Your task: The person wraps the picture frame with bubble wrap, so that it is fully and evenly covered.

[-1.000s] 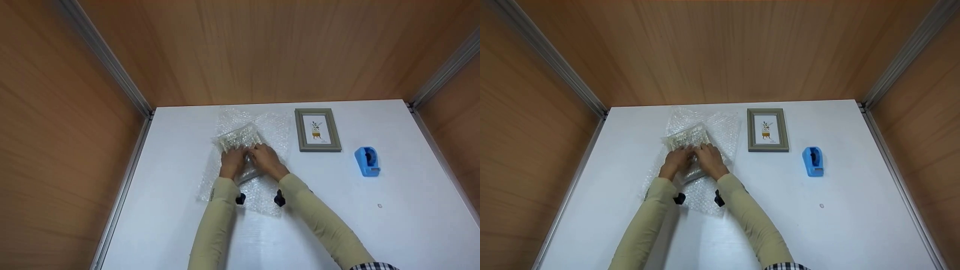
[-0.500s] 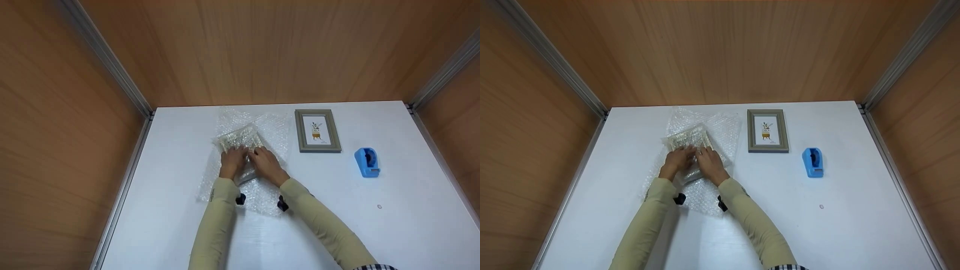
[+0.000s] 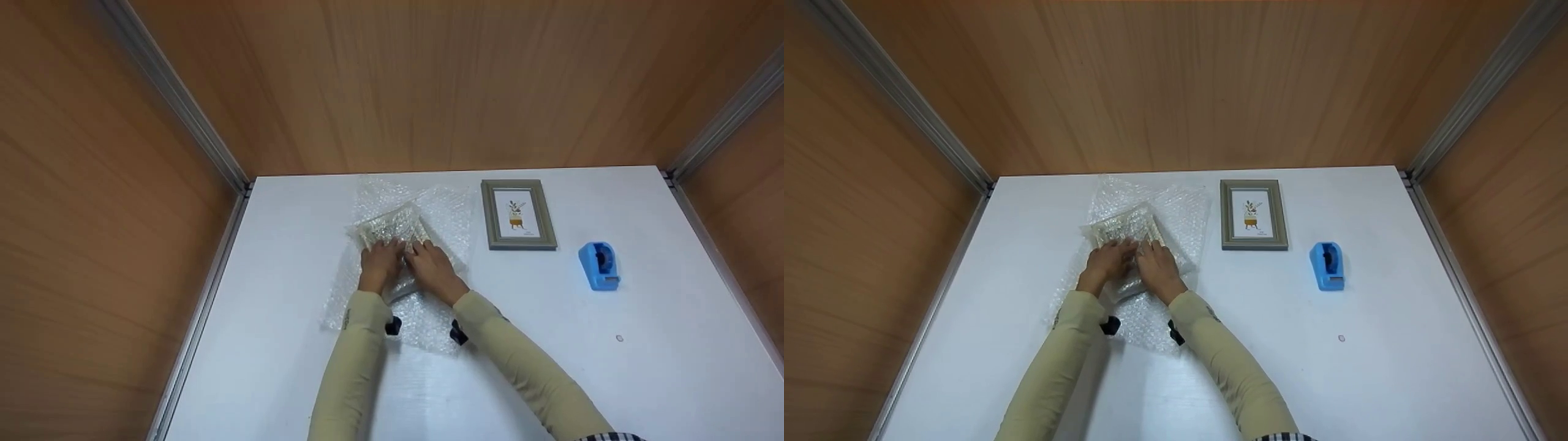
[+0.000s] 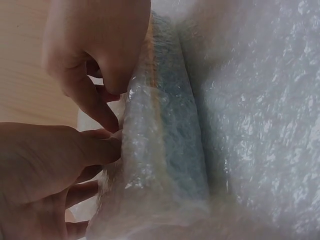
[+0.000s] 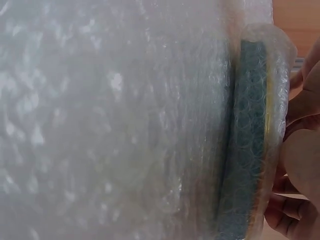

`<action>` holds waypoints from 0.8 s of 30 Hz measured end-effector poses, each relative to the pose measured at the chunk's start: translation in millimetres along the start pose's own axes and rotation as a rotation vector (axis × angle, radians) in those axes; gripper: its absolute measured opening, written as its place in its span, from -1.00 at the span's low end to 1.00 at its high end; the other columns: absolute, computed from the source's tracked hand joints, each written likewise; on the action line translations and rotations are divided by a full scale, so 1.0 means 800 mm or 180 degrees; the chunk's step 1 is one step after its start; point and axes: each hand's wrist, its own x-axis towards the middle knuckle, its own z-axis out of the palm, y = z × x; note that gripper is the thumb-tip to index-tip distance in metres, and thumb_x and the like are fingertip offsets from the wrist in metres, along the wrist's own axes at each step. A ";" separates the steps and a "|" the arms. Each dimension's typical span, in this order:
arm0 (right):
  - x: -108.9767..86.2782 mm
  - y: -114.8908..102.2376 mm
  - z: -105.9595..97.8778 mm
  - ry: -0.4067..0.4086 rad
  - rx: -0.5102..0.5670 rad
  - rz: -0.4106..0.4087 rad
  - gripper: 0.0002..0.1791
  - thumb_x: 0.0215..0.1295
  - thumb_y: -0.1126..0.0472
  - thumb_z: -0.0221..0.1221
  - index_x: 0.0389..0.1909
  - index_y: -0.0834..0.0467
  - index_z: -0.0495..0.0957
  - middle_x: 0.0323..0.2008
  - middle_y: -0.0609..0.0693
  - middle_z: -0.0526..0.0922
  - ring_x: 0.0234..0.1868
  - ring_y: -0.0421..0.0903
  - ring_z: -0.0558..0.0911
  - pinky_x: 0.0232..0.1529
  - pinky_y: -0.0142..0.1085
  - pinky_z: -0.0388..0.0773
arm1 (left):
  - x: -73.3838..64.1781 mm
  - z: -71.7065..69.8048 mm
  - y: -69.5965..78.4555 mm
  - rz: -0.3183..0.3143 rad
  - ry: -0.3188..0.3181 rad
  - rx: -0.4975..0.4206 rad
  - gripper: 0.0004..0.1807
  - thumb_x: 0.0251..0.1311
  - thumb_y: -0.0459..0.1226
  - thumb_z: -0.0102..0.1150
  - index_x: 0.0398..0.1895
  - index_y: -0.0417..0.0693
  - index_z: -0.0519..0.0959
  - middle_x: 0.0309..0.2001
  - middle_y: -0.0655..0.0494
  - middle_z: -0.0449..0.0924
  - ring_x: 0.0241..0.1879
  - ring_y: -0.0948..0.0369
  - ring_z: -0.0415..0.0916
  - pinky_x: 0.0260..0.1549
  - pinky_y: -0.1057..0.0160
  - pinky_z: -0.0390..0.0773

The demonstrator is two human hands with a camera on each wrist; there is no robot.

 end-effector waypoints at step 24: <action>-0.006 0.002 -0.005 -0.0138 0.0122 -0.0059 -0.79 0.33 0.20 0.12 -0.15 0.18 0.67 -0.15 0.16 0.54 -0.15 0.09 0.49 -0.24 -0.07 0.50 | -0.004 0.009 0.005 -0.0117 -0.0187 0.0017 -0.48 0.40 -0.09 -0.12 0.41 0.09 0.25 0.43 0.13 0.20 0.43 0.01 0.08 0.26 -0.23 0.19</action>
